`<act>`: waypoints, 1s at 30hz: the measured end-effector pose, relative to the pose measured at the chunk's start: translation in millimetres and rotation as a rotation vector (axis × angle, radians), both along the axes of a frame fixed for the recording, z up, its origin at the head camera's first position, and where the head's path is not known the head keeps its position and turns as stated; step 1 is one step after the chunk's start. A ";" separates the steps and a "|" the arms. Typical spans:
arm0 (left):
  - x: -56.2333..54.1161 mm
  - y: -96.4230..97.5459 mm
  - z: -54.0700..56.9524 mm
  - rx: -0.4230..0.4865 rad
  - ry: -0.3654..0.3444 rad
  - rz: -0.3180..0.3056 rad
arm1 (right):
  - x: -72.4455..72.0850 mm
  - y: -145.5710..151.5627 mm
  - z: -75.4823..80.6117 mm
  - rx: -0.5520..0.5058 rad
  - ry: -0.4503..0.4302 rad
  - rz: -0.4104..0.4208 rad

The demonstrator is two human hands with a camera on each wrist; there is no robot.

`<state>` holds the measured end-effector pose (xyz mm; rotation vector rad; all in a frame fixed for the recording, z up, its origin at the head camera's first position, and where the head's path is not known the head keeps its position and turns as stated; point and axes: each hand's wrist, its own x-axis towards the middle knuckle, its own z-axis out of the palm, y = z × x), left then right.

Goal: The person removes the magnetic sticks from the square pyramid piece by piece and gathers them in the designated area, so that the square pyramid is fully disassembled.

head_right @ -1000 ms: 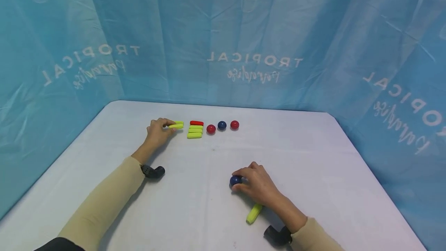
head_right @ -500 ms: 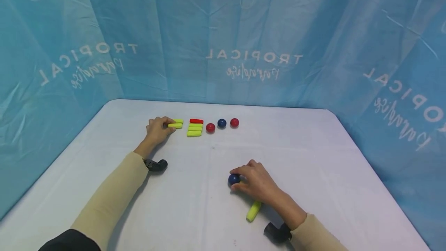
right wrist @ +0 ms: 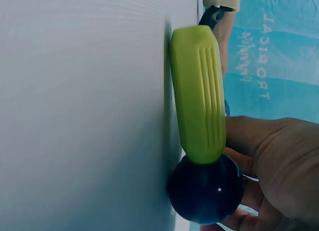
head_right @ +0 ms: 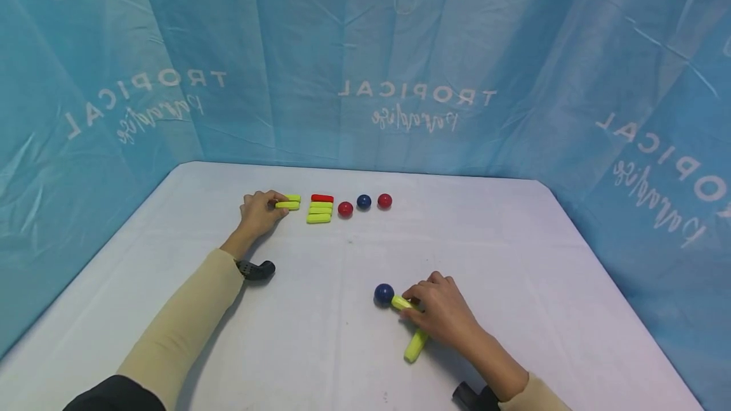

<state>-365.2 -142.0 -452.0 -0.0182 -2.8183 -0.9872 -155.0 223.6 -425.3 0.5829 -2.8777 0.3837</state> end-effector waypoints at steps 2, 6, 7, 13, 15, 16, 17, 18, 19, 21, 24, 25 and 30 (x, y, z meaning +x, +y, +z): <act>0.7 -1.0 -0.1 -0.002 0.001 -0.004 | -1.1 -0.8 -1.3 -0.019 0.012 0.016; 2.6 -2.3 -0.5 -0.004 0.014 -0.001 | -5.1 -4.2 -3.7 -0.040 0.046 0.068; 4.4 -1.7 0.1 0.003 0.027 0.012 | -6.3 -5.4 -4.3 -0.042 0.054 0.087; 37.1 18.3 11.9 0.167 0.208 0.077 | -13.6 -12.3 -6.2 -0.049 0.027 0.137; 57.7 31.4 19.3 0.236 0.258 0.016 | -15.7 -14.4 -5.9 -0.053 0.011 0.141; 69.3 38.4 23.3 0.268 0.273 -0.026 | -16.6 -15.5 -5.3 -0.058 0.006 0.146; 81.1 45.4 26.7 0.291 0.282 -0.070 | -17.7 -16.5 -5.1 -0.060 0.004 0.151; 93.1 52.2 29.7 0.308 0.285 -0.112 | -18.6 -17.5 -4.9 -0.063 0.001 0.155; 104.9 58.8 31.7 0.320 0.280 -0.150 | -19.6 -18.4 -4.8 -0.065 0.001 0.160; 126.7 70.3 33.1 0.337 0.255 -0.215 | -20.8 -20.3 -4.2 -0.067 -0.002 0.166; 154.1 83.4 28.6 0.325 0.171 -0.320 | -21.9 -22.8 -4.5 -0.061 -0.010 0.168; 161.2 86.8 25.6 0.317 0.137 -0.361 | -22.0 -23.7 -4.5 -0.062 -0.015 0.170; 184.5 99.9 11.5 0.222 0.041 -0.523 | -21.6 -27.1 -5.6 -0.071 -0.025 0.182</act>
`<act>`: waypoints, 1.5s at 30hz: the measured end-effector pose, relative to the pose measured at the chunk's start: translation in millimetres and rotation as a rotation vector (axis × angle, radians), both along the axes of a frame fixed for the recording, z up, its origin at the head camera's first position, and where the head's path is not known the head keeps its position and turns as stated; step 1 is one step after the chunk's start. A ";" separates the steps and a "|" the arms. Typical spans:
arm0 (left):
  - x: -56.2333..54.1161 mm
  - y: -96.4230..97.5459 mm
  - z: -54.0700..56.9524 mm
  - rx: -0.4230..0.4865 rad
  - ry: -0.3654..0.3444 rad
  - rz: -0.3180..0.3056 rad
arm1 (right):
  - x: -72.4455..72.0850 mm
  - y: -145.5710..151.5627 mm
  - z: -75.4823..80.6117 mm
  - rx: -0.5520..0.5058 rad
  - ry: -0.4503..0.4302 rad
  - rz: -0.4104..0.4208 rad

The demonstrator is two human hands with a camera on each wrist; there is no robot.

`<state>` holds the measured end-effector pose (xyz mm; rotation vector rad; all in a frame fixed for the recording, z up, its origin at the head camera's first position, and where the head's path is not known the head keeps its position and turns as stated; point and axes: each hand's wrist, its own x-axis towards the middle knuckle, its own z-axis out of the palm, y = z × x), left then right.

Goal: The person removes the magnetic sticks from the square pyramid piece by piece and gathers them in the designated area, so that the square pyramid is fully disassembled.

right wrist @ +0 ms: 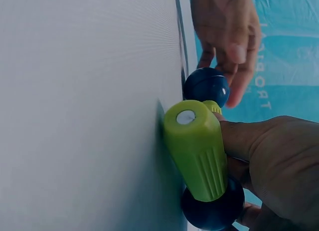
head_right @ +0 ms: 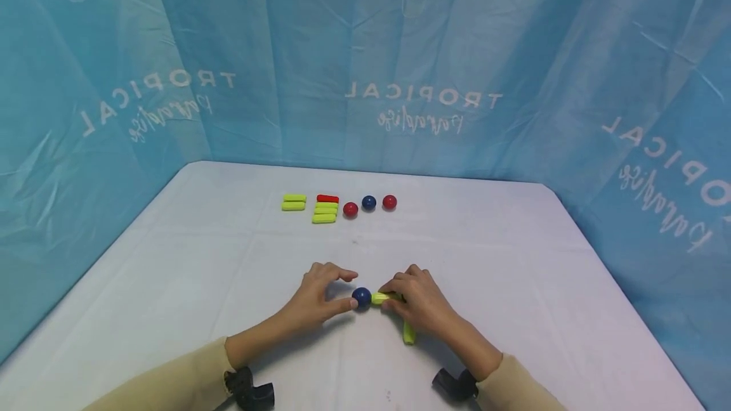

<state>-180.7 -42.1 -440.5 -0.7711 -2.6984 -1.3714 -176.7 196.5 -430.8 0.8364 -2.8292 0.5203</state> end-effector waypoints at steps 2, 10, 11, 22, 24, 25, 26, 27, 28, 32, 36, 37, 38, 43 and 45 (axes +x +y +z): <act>2.6 5.0 -4.1 -0.036 0.009 -0.025 | 0.2 -0.4 -1.1 -0.006 0.004 0.007; 2.3 18.3 -12.2 -0.128 0.066 0.009 | 0.9 -0.3 -4.1 -0.011 0.017 0.026; 2.5 19.1 -11.9 -0.133 0.079 0.016 | 0.8 -0.1 -4.0 -0.012 0.019 0.025; -3.3 9.3 -6.7 -0.138 0.076 0.085 | 1.2 3.8 -1.6 -0.003 0.000 0.023; -11.6 5.4 -5.6 -0.124 0.055 0.115 | 1.4 5.9 -1.6 0.002 -0.014 0.006; -16.8 4.7 -4.4 -0.120 0.043 0.127 | 1.3 6.7 -1.8 -0.002 -0.019 0.001; -22.8 5.0 -2.8 -0.112 0.029 0.138 | 1.2 7.4 -2.2 -0.003 -0.020 -0.001; -29.6 6.4 -0.9 -0.105 0.020 0.145 | 0.9 7.8 -2.6 -0.005 -0.021 0.001; -37.0 8.9 1.1 -0.096 0.005 0.156 | 0.8 7.8 -3.2 -0.008 -0.019 0.005; -72.5 26.5 7.6 -0.081 0.017 0.204 | 0.4 8.3 -5.3 -0.029 -0.016 0.023; -108.9 49.2 9.3 -0.151 0.082 0.268 | 0.6 9.5 -7.6 -0.053 -0.008 0.036; -116.6 54.5 9.1 -0.173 0.092 0.282 | 0.6 9.7 -8.0 -0.056 -0.008 0.036; -123.7 59.4 8.5 -0.192 0.099 0.294 | 0.6 10.0 -8.3 -0.057 -0.008 0.036; -149.4 78.3 5.2 -0.254 0.128 0.360 | -0.6 11.5 -7.4 -0.061 -0.013 0.037; -157.1 83.2 4.4 -0.290 0.163 0.387 | -1.4 12.5 -6.3 -0.066 -0.009 0.039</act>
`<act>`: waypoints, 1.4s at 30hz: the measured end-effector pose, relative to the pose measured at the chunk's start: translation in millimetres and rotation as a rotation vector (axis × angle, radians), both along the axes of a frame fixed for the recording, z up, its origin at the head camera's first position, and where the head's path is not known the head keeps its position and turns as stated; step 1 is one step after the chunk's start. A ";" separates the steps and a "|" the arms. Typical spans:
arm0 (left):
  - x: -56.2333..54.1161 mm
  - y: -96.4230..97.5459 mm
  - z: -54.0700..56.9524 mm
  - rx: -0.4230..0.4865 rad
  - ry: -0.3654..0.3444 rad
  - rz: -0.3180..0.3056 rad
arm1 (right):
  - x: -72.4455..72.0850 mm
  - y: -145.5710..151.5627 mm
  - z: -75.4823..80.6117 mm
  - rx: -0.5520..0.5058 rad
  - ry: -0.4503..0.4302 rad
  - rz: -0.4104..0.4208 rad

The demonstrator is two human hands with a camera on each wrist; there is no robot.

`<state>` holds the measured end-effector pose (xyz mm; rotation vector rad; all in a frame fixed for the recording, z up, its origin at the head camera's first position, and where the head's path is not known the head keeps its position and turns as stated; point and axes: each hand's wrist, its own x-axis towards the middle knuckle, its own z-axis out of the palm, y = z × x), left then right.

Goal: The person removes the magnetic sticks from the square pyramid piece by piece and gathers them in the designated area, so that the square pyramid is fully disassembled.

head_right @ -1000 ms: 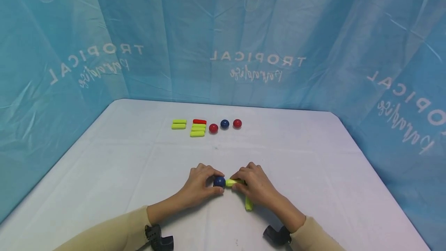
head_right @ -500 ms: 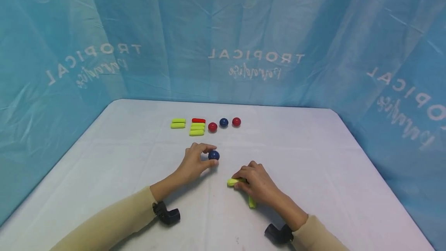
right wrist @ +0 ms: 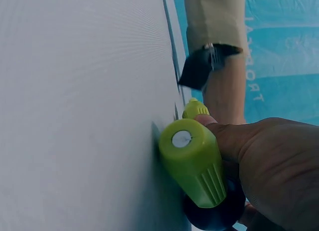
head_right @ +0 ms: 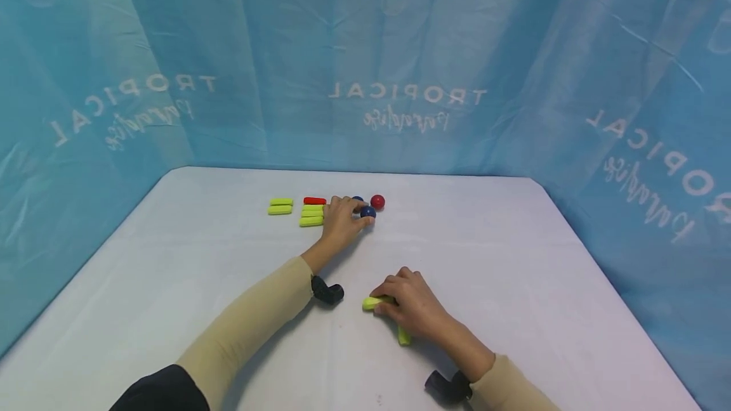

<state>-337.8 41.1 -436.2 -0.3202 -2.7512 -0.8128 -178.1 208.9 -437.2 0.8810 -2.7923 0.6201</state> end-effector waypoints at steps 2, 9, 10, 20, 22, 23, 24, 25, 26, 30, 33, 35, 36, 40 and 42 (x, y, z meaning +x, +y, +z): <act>-4.9 1.0 -0.2 -0.036 0.022 0.020 | -0.4 -1.2 0.8 0.000 0.015 0.008; -13.3 1.4 -2.0 -0.098 0.016 0.045 | -1.8 -3.2 0.8 0.009 0.049 0.017; -13.7 1.3 -2.5 -0.097 0.010 0.047 | -1.9 -3.5 0.8 0.012 0.041 0.015; -16.7 0.3 -5.3 -0.038 -0.043 0.049 | 5.0 -2.1 11.4 0.087 -0.008 -0.093; -16.9 0.1 -5.2 -0.036 -0.049 0.049 | 8.3 0.3 15.1 0.109 -0.015 -0.156; -17.0 0.0 -5.1 -0.034 -0.050 0.049 | 10.0 1.6 16.5 0.122 -0.019 -0.187; -17.2 -0.2 -5.2 -0.034 -0.053 0.051 | 11.5 3.0 17.3 0.136 -0.022 -0.213; -17.2 -0.4 -5.1 -0.034 -0.056 0.052 | 13.0 4.3 17.9 0.149 -0.025 -0.237; -17.2 -0.5 -5.2 -0.035 -0.057 0.052 | 14.4 5.4 18.1 0.162 -0.028 -0.256; -16.5 -0.8 -5.6 -0.043 -0.055 0.050 | 17.5 9.5 17.3 0.176 -0.032 -0.284; -15.0 -0.9 -5.2 -0.051 -0.040 0.050 | 18.2 11.0 16.2 0.161 -0.031 -0.284; -12.6 -1.1 -3.6 -0.046 -0.021 0.048 | 18.3 11.4 15.7 0.148 -0.031 -0.281; -10.5 -1.5 -2.5 -0.040 -0.007 0.044 | 18.4 11.3 15.3 0.144 -0.033 -0.282; 6.7 -7.8 3.2 0.026 0.061 -0.006 | 17.9 11.6 13.4 0.125 -0.026 -0.281; 21.7 -14.2 5.4 0.083 0.082 -0.058 | 17.3 11.9 12.5 0.111 -0.017 -0.277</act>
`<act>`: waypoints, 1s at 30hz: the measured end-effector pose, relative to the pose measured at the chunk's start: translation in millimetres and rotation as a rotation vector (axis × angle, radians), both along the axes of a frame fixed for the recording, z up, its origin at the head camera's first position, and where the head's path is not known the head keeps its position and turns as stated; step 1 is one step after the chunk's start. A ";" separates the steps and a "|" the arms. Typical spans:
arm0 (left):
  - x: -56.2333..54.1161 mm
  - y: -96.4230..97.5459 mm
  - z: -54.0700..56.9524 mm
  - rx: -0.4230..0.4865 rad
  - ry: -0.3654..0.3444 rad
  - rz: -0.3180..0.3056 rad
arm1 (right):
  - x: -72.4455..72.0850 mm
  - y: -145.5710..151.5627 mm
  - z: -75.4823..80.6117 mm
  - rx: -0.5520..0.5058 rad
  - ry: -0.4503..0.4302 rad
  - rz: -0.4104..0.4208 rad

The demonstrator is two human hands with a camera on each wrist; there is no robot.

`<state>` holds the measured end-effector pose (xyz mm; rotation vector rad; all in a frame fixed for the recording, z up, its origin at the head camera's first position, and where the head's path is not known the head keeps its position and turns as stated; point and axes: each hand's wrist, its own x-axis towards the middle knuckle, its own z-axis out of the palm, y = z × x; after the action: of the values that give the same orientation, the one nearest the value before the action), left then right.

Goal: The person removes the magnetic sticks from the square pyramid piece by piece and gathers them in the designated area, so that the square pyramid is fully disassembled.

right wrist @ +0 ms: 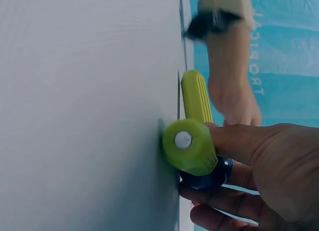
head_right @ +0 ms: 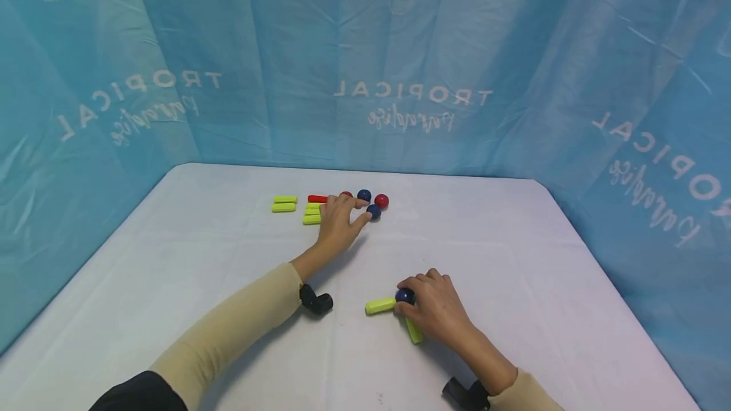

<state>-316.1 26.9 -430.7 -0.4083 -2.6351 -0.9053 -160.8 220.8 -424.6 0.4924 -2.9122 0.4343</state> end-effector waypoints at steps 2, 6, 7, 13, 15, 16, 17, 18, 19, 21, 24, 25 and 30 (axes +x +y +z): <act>19.1 -9.1 1.5 0.061 -0.005 -0.063 | -0.4 -0.6 -0.9 -0.013 0.015 0.006; 61.1 -26.1 1.8 0.131 -0.116 -0.196 | -1.5 -1.7 -2.6 -0.028 0.040 0.004; 70.9 -29.6 0.8 0.131 -0.156 -0.227 | -1.7 -1.8 -3.0 -0.029 0.046 0.001; 113.5 -39.8 -7.6 0.098 -0.322 -0.377 | -2.7 -1.9 -7.6 -0.047 0.087 0.008; 121.5 -39.4 -10.4 0.089 -0.325 -0.400 | -2.8 -2.9 -9.6 -0.062 0.094 0.018; 123.9 -38.0 -11.8 0.085 -0.323 -0.408 | -3.1 -3.0 -10.3 -0.068 0.095 0.023; 125.8 -36.5 -13.4 0.081 -0.318 -0.410 | -3.4 -3.1 -11.2 -0.072 0.095 0.027; 127.4 -35.0 -14.8 0.077 -0.312 -0.411 | -3.6 -3.3 -11.8 -0.077 0.093 0.031; 128.6 -33.6 -16.2 0.076 -0.305 -0.409 | -3.5 -3.6 -12.4 -0.080 0.091 0.034; 129.7 -31.0 -19.0 0.078 -0.285 -0.402 | -3.5 -3.7 -13.5 -0.086 0.092 0.036; 129.9 -28.3 -22.2 0.082 -0.243 -0.386 | -3.2 -3.4 -14.1 -0.096 0.101 0.038; 129.7 -27.6 -22.8 0.081 -0.230 -0.380 | -3.1 -3.2 -14.1 -0.097 0.104 0.039; 130.2 -25.6 -22.2 0.084 -0.176 -0.355 | -3.9 -2.8 -13.9 -0.098 0.133 0.056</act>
<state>-185.9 1.3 -453.0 -0.8289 -2.7169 -1.2042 -164.7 218.0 -438.6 0.5669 -2.7410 0.5279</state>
